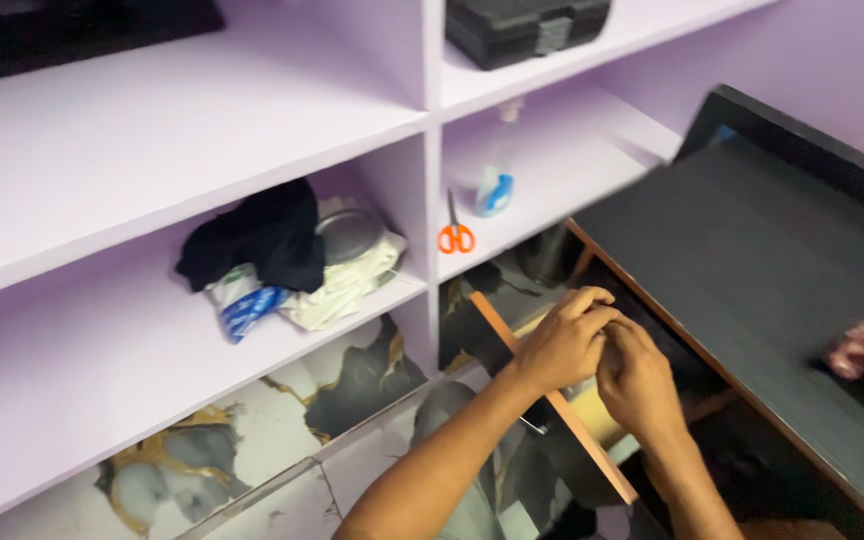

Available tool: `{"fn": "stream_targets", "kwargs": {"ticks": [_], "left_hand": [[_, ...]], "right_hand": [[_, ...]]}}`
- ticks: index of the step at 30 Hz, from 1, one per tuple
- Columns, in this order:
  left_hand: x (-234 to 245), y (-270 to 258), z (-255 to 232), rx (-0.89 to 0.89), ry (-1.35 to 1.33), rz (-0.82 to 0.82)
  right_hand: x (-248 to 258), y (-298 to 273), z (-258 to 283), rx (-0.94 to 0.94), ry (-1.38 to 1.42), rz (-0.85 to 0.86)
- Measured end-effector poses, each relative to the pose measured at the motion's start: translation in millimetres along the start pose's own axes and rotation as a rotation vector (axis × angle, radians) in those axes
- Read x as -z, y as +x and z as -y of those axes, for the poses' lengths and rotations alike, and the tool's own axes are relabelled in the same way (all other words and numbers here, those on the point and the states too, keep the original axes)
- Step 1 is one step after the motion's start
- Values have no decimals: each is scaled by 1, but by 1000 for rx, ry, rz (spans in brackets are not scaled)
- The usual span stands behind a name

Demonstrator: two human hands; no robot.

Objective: The person wipes the inside of a desk drawer with a cloth, then places a book, a computer mouse, a folded dark cloth, a metal plate, and a white cloth into the drawer.

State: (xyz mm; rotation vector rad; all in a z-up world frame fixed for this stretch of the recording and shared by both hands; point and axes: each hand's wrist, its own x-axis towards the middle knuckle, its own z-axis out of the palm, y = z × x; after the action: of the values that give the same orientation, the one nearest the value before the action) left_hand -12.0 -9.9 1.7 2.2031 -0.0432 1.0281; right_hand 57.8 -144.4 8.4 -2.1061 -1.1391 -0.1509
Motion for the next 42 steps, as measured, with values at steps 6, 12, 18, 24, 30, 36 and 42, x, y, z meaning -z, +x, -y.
{"fn": "stream_targets", "kwargs": {"ticks": [6, 12, 18, 24, 30, 36, 42], "left_hand": [[68, -1, -1, 18, 119, -206], [156, -30, 55, 268, 448, -424], [294, -43, 170, 764, 953, -542], [365, -66, 245, 1223, 704, -244], [351, -90, 282, 664, 763, -667], [297, -56, 185, 326, 732, -769], [197, -38, 84, 378, -39, -612]], "right_hand": [[-2, 33, 64, 198, 51, 63], [-29, 58, 129, 350, 69, 127], [-52, 73, 159, 417, 57, 243], [-58, 72, 161, 396, 38, 284], [-66, 75, 156, 362, 40, 300], [-70, 78, 164, 305, 233, 352], [-85, 82, 141, 155, 883, 451]]}}
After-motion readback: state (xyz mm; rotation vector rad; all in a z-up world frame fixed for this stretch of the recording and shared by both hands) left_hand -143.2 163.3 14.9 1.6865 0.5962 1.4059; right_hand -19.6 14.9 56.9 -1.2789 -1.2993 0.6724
